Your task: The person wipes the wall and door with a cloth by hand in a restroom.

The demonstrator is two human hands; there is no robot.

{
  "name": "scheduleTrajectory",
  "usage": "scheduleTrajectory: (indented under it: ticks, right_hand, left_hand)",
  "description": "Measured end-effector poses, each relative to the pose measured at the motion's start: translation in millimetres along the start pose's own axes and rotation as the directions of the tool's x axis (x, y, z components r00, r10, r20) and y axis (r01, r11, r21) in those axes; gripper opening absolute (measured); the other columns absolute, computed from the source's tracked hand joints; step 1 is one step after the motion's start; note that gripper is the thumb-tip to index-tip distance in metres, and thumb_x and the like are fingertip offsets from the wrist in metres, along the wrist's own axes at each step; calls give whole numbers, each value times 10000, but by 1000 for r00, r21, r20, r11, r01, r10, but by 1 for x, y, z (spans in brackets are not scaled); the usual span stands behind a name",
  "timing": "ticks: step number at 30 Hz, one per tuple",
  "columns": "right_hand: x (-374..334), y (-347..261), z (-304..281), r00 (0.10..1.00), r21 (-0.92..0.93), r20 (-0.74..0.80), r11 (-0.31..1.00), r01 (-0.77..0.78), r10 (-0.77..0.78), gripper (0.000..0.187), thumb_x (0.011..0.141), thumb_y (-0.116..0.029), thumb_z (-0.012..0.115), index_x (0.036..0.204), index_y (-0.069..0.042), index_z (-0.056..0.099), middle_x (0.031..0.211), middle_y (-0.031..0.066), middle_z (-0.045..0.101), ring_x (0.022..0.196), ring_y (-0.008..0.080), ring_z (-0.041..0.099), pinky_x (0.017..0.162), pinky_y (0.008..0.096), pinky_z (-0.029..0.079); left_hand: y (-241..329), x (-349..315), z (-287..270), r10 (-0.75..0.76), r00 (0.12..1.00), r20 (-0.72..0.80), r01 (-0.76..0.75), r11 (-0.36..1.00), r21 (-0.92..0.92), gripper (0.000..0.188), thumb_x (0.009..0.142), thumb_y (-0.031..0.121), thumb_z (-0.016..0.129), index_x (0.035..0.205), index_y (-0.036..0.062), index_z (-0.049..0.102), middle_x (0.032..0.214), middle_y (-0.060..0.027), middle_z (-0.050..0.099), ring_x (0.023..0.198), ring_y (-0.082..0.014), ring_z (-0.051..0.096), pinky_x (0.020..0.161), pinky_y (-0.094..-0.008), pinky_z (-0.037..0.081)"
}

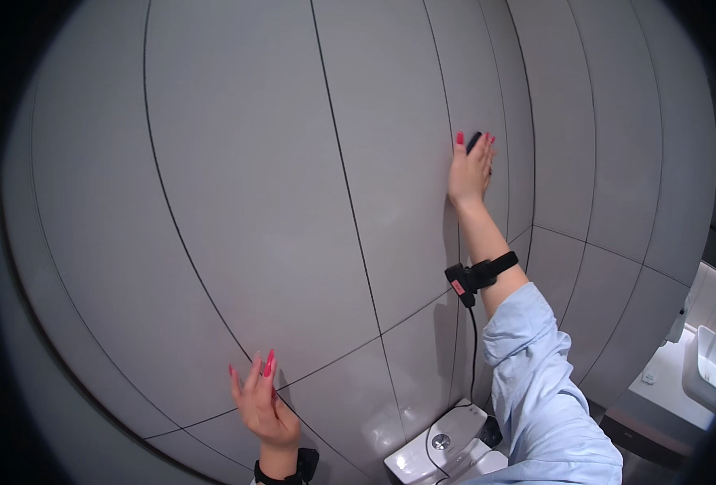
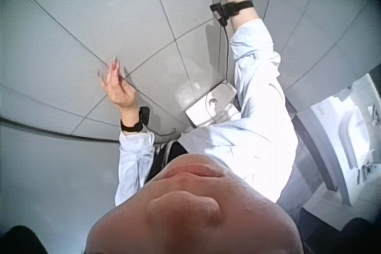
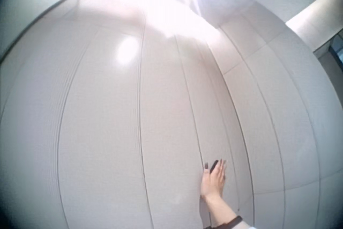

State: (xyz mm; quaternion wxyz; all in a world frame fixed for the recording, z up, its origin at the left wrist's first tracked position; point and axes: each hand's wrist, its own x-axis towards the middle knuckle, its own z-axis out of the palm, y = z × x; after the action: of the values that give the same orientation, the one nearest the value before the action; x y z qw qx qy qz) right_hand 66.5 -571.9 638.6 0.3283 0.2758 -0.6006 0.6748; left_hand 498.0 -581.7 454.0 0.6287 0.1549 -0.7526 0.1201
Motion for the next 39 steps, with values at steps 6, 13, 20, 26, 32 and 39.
scheduleTrajectory:
  ticks: [6, 13, 20, 26, 32, 39]
  right_hand:
    - [-42, -105, 23, 890, -42, 109, 892, 449, -443, 876, 968, -587, 401, 1553, -18, 80, 1627, 185, 69, 1498, 369, 81, 1192, 516, 87]
    - [-145, -221, 27, 476, 265, 185, 511, 818, -860, 914, 890, -610, 521, 1528, -23, 232, 1596, 162, 222, 1485, 353, 169, 1192, 509, 103]
    - [-145, -220, 23, 233, 425, 194, 295, 856, -953, 837, 896, -587, 517, 1518, -73, 292, 1584, 140, 270, 1472, 326, 229, 1200, 499, 125]
    - [-39, -172, 10, 567, 195, 130, 582, 790, -813, 779, 931, -469, 544, 1544, -95, 240, 1602, 155, 223, 1485, 336, 190, 1196, 488, 129]
    - [33, -93, 11, 709, 131, 54, 709, 693, -703, 770, 963, -504, 479, 1554, -102, 193, 1616, 138, 183, 1485, 349, 171, 1194, 489, 134]
    - [65, -14, -2, 937, 79, 83, 939, 334, -340, 794, 978, -556, 403, 1563, -87, 139, 1628, 159, 110, 1506, 345, 76, 1201, 474, 80]
  left_hand:
    - [-4, 2, 1, 4, 1000, -15, -3, 995, 104, 490, 799, -55, 434, 1278, 1, 521, 1294, -205, 610, 1262, -415, 522, 1137, -578, 237]
    - [7, -1, 19, 146, 984, 105, -139, 987, -76, 405, 840, 5, 485, 1239, 32, 550, 1079, -135, 720, 1168, -351, 609, 1122, -574, 274]
    - [8, -3, 44, 30, 999, -42, -36, 988, -150, 387, 844, 44, 442, 1213, 41, 557, 1142, -191, 695, 1220, -394, 573, 1144, -591, 217]
    - [5, -10, 39, 71, 983, 169, -102, 978, 183, 572, 808, 68, 516, 1375, 18, 456, 1458, -274, 435, 1428, -455, 286, 1165, -615, 61]
    - [5, -16, 39, -51, 977, 208, -16, 950, 310, 601, 784, 141, 578, 1378, 77, 511, 1515, -222, 378, 1461, -396, 240, 1149, -647, 23]
    - [0, -30, 21, -50, 971, 232, -24, 952, 306, 602, 791, 174, 609, 1375, 81, 496, 1497, -197, 409, 1445, -401, 269, 1146, -650, 35]
